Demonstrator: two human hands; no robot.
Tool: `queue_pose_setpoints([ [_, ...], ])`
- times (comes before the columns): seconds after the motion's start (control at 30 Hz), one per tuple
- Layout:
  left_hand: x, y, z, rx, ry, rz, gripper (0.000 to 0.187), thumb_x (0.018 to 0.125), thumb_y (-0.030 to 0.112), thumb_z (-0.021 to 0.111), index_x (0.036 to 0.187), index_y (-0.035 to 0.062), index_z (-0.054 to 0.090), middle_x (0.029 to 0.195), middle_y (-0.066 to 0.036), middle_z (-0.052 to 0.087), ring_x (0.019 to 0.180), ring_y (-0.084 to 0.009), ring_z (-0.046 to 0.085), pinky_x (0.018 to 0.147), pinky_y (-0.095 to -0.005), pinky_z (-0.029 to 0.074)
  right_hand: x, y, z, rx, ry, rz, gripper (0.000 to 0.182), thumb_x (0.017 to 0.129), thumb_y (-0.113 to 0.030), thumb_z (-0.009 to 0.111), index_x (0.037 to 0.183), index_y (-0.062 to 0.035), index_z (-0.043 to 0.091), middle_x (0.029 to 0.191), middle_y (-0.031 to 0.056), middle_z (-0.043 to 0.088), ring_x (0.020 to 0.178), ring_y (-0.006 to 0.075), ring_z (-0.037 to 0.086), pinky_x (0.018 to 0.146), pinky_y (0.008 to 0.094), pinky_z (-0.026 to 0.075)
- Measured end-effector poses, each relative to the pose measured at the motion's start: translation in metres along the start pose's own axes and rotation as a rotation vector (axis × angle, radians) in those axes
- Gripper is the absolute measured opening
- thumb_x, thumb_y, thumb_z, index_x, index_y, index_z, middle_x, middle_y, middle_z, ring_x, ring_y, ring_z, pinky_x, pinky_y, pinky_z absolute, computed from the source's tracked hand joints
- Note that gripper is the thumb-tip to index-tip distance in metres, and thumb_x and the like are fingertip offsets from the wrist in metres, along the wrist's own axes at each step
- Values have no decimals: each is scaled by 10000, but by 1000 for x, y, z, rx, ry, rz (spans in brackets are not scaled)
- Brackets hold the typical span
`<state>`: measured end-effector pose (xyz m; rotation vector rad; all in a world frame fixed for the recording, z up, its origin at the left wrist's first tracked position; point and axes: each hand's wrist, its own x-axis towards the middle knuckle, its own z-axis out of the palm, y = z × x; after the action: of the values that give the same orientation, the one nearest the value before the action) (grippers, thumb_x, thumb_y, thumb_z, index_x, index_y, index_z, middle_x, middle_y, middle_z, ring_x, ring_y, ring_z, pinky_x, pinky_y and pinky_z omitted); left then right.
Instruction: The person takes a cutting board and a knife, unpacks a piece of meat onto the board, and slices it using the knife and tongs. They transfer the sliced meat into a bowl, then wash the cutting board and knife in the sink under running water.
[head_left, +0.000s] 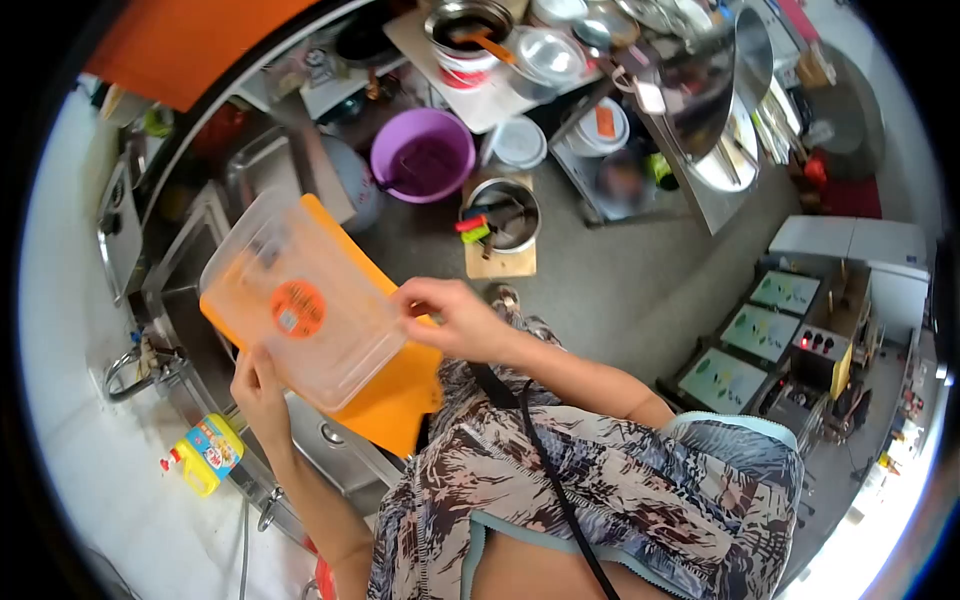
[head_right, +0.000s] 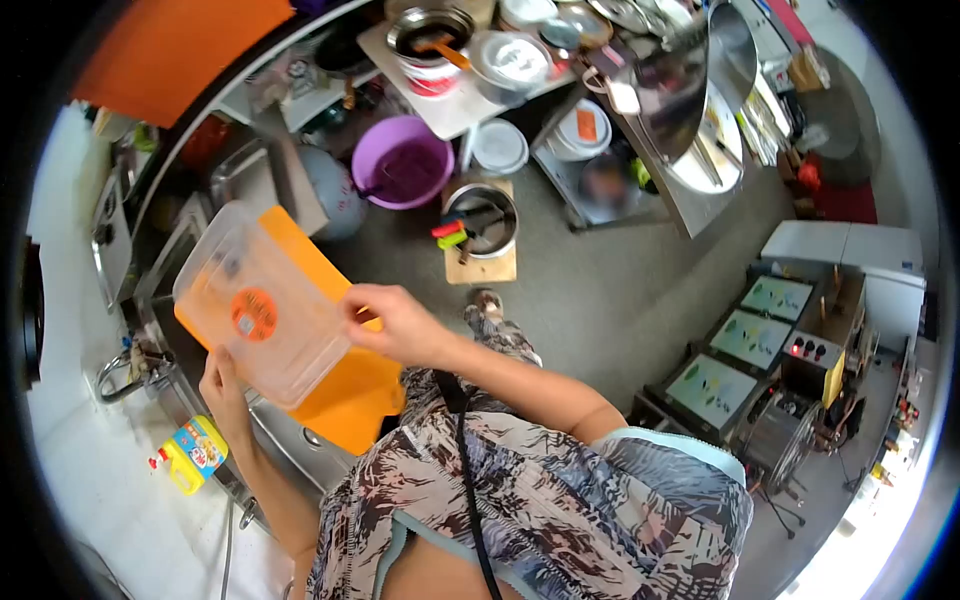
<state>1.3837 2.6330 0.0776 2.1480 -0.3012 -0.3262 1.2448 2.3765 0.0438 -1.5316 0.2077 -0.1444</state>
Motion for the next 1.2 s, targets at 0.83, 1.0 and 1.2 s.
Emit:
queue_pose_setpoints([
  [0.83,1,-55,84,-85,56,-361,216,1024,145,565,844,26,562,774,47,492,722,-29,398,642,-197,336,7,84,-45,152,-231,326,142,957,-136,650,929,-6,601,1062,70,616,965,162,604,897,297,478],
  [1.0,9,-96,114,-40,67,-305,202,1019,120,557,845,16,550,780,36,483,739,-46,408,657,-204,343,41,225,-86,303,207,549,326,1026,-289,550,882,-1,605,817,28,668,734,121,642,700,294,530],
  [1.2,18,-115,135,81,56,-301,204,1013,98,549,835,0,532,802,9,485,762,-79,421,697,-231,367,146,443,-119,-1121,374,501,295,929,-354,628,1074,-103,681,1088,198,621,928,319,668,711,434,560],
])
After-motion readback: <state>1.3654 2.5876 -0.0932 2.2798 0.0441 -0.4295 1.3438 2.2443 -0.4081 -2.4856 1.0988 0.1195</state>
